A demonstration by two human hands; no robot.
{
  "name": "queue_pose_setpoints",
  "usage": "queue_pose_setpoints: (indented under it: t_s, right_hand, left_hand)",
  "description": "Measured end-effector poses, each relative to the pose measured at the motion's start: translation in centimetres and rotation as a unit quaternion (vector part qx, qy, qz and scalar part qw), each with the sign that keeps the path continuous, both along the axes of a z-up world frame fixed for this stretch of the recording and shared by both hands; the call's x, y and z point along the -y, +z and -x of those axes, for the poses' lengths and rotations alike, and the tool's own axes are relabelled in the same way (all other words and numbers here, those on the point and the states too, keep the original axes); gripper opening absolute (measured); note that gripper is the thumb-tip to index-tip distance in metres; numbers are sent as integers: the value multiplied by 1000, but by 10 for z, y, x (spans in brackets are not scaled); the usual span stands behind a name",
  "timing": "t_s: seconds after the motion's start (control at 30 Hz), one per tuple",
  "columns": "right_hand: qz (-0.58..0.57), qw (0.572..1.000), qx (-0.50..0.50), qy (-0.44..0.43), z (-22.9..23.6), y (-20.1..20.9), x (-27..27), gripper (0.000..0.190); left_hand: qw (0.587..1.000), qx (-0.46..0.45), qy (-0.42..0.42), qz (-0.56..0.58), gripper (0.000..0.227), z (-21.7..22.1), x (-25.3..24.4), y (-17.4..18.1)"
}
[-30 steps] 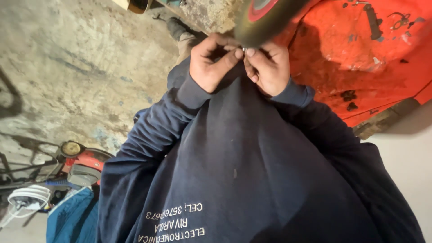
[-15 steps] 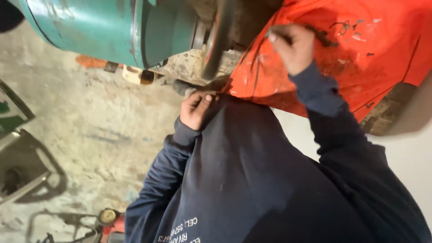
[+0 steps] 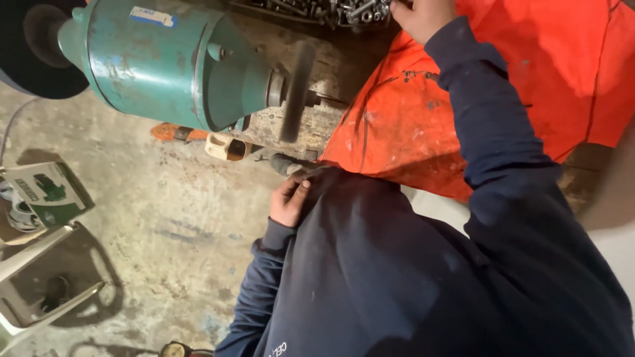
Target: The person repeatedly picks up small metal parts from a red cloth and grinds them against a rotating bench grinder wheel. They handle the parts with both hands, rotating them to grind different sides, and place them back on the cloth after each grinding session.
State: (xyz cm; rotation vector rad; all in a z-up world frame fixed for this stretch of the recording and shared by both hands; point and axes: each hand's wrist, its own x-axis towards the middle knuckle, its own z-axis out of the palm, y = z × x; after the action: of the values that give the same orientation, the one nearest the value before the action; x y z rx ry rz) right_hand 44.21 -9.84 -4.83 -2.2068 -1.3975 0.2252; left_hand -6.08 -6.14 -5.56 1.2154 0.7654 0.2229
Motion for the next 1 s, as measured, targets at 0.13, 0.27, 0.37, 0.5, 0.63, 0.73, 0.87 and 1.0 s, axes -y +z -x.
queue_pose_setpoints:
  t_s: [0.13,0.27,0.37,0.5,0.63,0.73,0.87,1.0]
  right_hand:
    - [-88,994,-70,10,-2,-1,27,8]
    - [-161,976,-143,-37,22,25,78,20]
    - [-126,980,-139,-67,42,44,123,24]
    - [-78,987,-108,-85,58,46,167,16]
    - [-63,990,-98,-76,79,47,172,16]
    - [-70,992,-84,-56,82,39,162,18]
    - [-95,995,30,8,70,28,135,18]
    - [-91,993,38,72,63,24,112,15]
  left_hand:
    - [999,34,11,4,23,-11,6,16]
    - [997,-2,-60,-50,20,-18,14,14]
    - [992,-25,-110,-57,20,-35,20,23]
    - [981,-2,-159,-109,22,-77,24,57]
    - [980,-112,-149,-75,25,-106,33,63]
    - [899,-8,-191,-395,37,-134,28,74]
    - [835,-40,-255,-486,58,-151,28,54]
    - [791,-149,-263,-532,83,-155,29,39]
